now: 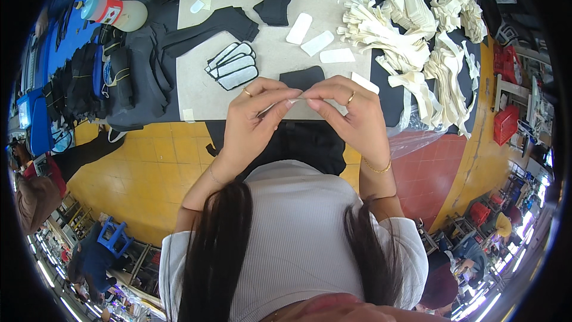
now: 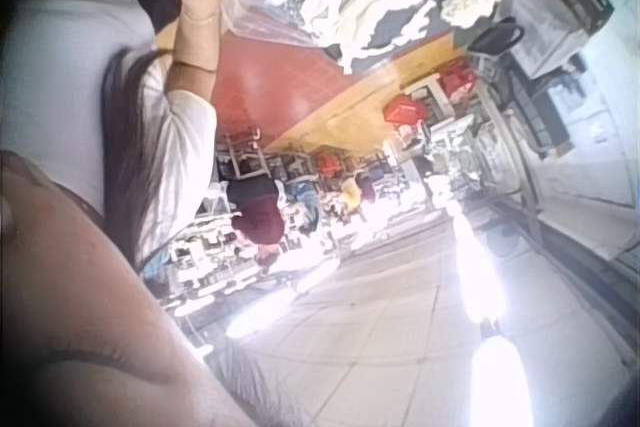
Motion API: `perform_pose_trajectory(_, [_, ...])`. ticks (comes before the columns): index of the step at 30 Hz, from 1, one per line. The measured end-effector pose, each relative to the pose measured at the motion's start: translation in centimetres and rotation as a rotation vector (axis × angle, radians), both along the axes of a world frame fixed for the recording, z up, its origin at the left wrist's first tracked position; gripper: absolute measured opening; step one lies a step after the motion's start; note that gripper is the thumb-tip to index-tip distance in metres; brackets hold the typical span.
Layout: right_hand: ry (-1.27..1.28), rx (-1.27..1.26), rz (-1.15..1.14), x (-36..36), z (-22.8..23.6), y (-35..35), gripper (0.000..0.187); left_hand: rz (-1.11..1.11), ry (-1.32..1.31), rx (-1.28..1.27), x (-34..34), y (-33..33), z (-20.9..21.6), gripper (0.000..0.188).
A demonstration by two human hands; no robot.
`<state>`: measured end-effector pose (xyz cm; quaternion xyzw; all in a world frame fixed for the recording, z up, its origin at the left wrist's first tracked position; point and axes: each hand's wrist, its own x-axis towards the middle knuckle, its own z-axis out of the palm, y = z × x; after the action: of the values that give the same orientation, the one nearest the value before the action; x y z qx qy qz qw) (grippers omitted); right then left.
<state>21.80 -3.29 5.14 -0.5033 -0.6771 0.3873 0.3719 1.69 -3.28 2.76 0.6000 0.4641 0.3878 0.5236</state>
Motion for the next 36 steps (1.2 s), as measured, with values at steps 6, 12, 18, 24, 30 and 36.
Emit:
perform_pose_trajectory(6, [-0.044,0.024,0.067,0.0,0.1,-0.3,0.010,-0.027,0.110,0.184,0.0,-0.3,0.4,0.020])
perform_pose_trajectory(12, [-0.020,0.019,0.073,-0.1,0.0,-0.3,0.010,-0.029,0.145,0.202,0.1,-0.5,0.7,0.020])
perform_pose_trajectory(18, [-0.058,0.037,0.092,0.0,0.0,-0.4,0.011,-0.038,0.193,0.218,0.0,-0.6,1.1,0.019])
perform_pose_trajectory(24, [-0.070,0.047,0.098,0.0,-0.1,-0.3,0.010,-0.051,0.187,0.173,0.0,-0.6,1.5,0.020])
perform_pose_trajectory(30, [-0.048,0.092,0.090,-0.2,-0.5,-0.3,0.008,-0.047,0.210,0.108,0.0,-0.7,1.9,0.019])
perform_pose_trajectory(36, [0.073,-0.121,0.188,0.5,-1.0,-0.2,0.010,-0.135,0.214,0.242,-0.5,-0.6,1.2,0.024])
